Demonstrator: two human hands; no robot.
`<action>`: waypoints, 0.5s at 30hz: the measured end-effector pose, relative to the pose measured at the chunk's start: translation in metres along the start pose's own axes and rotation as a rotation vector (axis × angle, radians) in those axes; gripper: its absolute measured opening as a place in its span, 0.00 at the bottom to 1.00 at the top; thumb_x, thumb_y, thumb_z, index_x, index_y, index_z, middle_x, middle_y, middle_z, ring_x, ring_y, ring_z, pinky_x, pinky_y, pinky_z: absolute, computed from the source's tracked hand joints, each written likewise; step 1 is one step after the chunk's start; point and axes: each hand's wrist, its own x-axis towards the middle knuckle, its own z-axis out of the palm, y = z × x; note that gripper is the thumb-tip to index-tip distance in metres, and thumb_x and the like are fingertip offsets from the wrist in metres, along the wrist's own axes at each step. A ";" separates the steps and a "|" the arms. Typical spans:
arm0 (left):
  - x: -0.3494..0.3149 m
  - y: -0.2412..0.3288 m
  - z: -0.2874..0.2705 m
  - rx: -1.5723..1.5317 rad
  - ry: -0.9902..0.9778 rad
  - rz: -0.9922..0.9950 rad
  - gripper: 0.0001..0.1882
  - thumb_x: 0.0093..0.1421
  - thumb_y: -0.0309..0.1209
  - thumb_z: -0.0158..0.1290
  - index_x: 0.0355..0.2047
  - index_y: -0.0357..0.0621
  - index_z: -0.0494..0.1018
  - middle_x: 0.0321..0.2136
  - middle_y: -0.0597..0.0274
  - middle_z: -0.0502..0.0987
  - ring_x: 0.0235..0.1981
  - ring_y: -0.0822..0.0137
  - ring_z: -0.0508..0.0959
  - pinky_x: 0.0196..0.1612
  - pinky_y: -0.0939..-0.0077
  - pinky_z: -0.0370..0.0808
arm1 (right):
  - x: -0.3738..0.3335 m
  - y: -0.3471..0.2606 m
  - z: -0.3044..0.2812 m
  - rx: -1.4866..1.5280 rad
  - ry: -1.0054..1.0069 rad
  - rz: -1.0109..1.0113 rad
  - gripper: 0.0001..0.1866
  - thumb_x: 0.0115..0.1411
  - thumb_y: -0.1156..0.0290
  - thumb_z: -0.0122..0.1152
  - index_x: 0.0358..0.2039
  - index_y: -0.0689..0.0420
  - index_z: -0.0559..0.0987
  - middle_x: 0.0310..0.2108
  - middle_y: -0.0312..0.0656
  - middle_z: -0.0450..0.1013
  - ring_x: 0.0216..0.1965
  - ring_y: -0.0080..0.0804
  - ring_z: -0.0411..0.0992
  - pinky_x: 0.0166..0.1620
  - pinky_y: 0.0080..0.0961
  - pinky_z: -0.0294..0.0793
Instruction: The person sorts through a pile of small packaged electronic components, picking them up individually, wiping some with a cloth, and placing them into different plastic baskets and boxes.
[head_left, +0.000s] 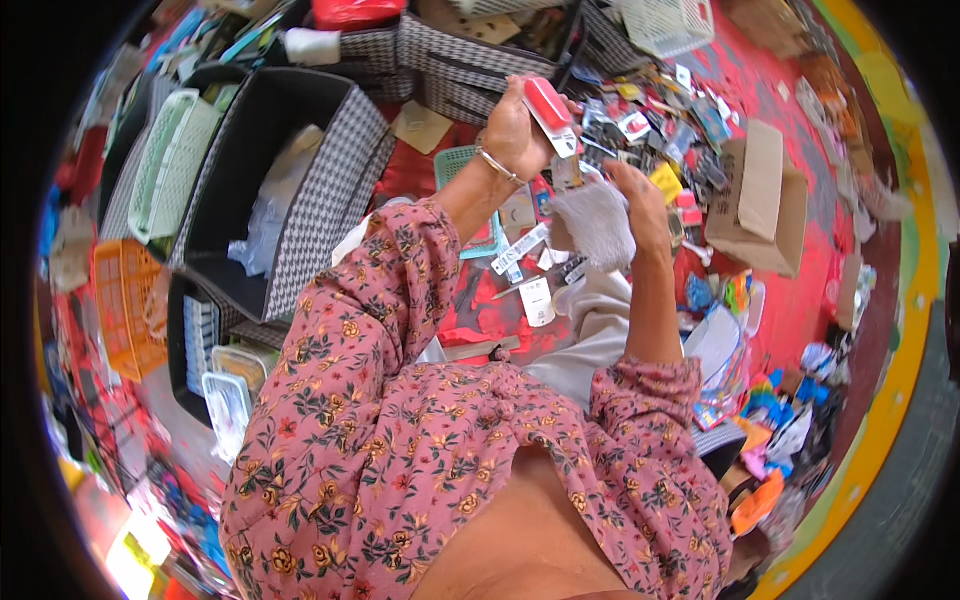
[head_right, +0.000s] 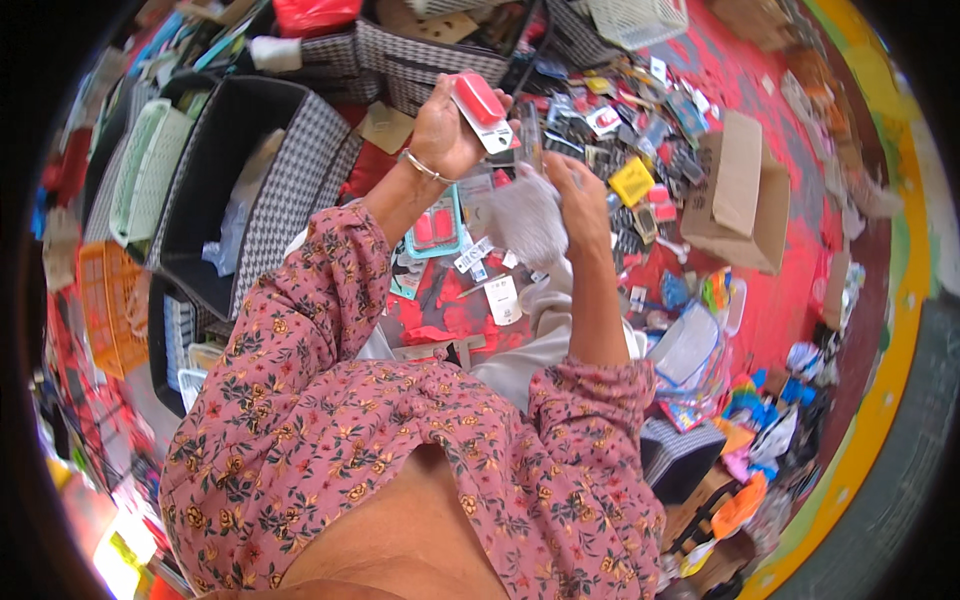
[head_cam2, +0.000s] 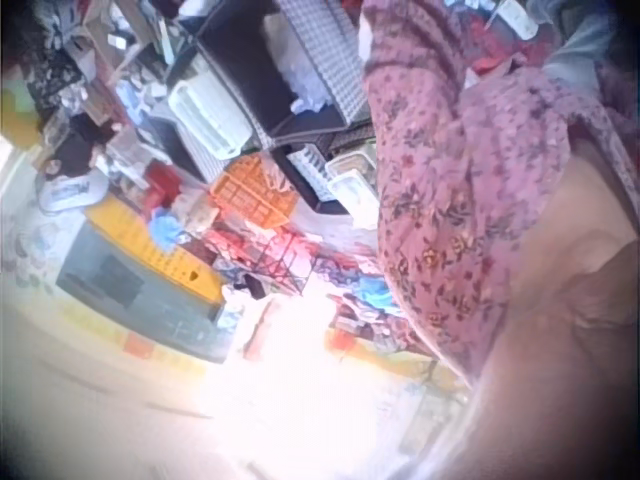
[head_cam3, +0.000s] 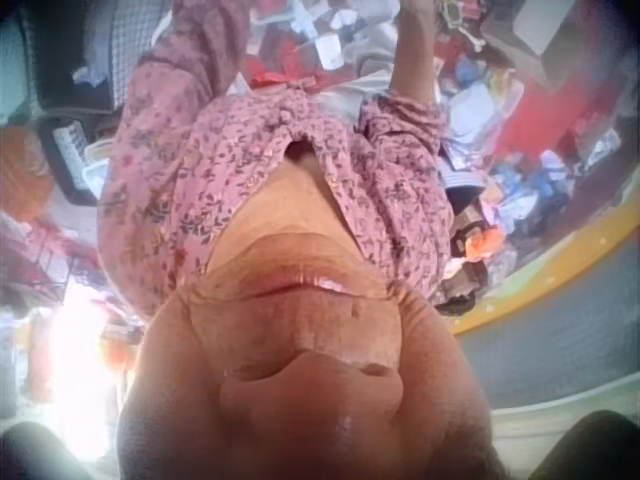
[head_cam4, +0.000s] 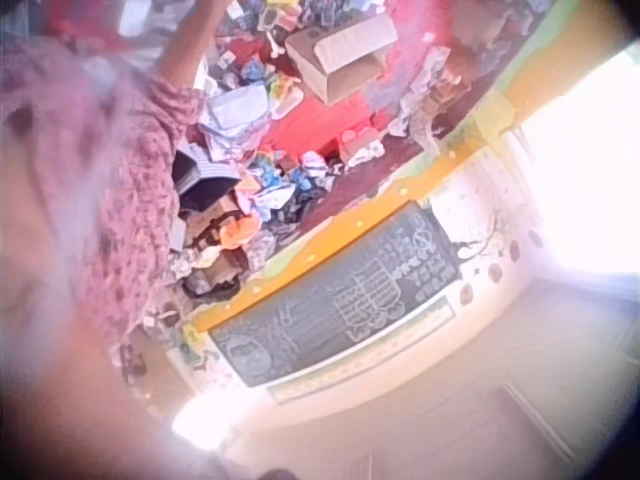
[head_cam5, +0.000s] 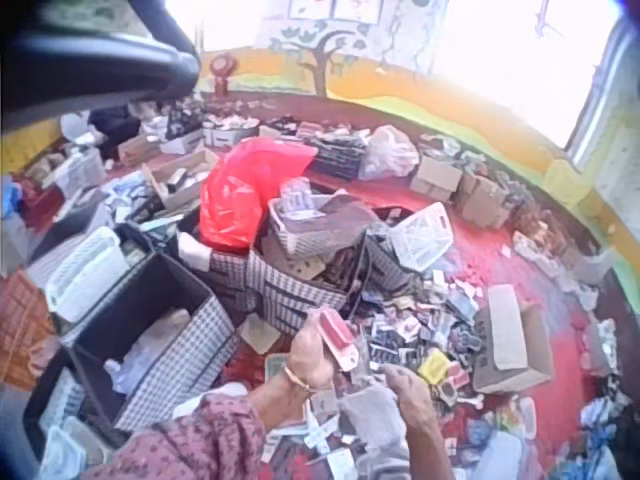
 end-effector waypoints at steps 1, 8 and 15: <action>0.001 -0.005 -0.003 -0.030 0.029 0.032 0.22 0.60 0.51 0.32 0.38 0.45 0.63 0.34 0.53 0.70 0.38 0.56 0.71 0.43 0.53 0.69 | 0.001 -0.003 0.009 0.170 -0.106 0.102 0.17 0.51 0.59 0.59 0.31 0.61 0.74 0.25 0.34 0.70 0.24 0.17 0.66 0.29 0.16 0.64; -0.020 -0.016 0.021 0.195 -0.066 -0.055 0.27 0.62 0.48 0.28 0.51 0.39 0.57 0.47 0.55 0.66 0.50 0.62 0.65 0.51 0.61 0.63 | 0.009 0.022 0.005 1.090 -0.230 0.390 0.08 0.53 0.71 0.56 0.32 0.62 0.73 0.29 0.41 0.73 0.28 0.26 0.73 0.32 0.22 0.74; -0.026 -0.015 0.025 0.277 -0.261 -0.164 0.24 0.63 0.42 0.30 0.54 0.39 0.53 0.53 0.52 0.60 0.53 0.60 0.62 0.55 0.63 0.58 | 0.003 0.006 0.001 0.598 -0.159 0.099 0.06 0.49 0.73 0.60 0.27 0.58 0.74 0.24 0.39 0.73 0.21 0.22 0.71 0.24 0.17 0.71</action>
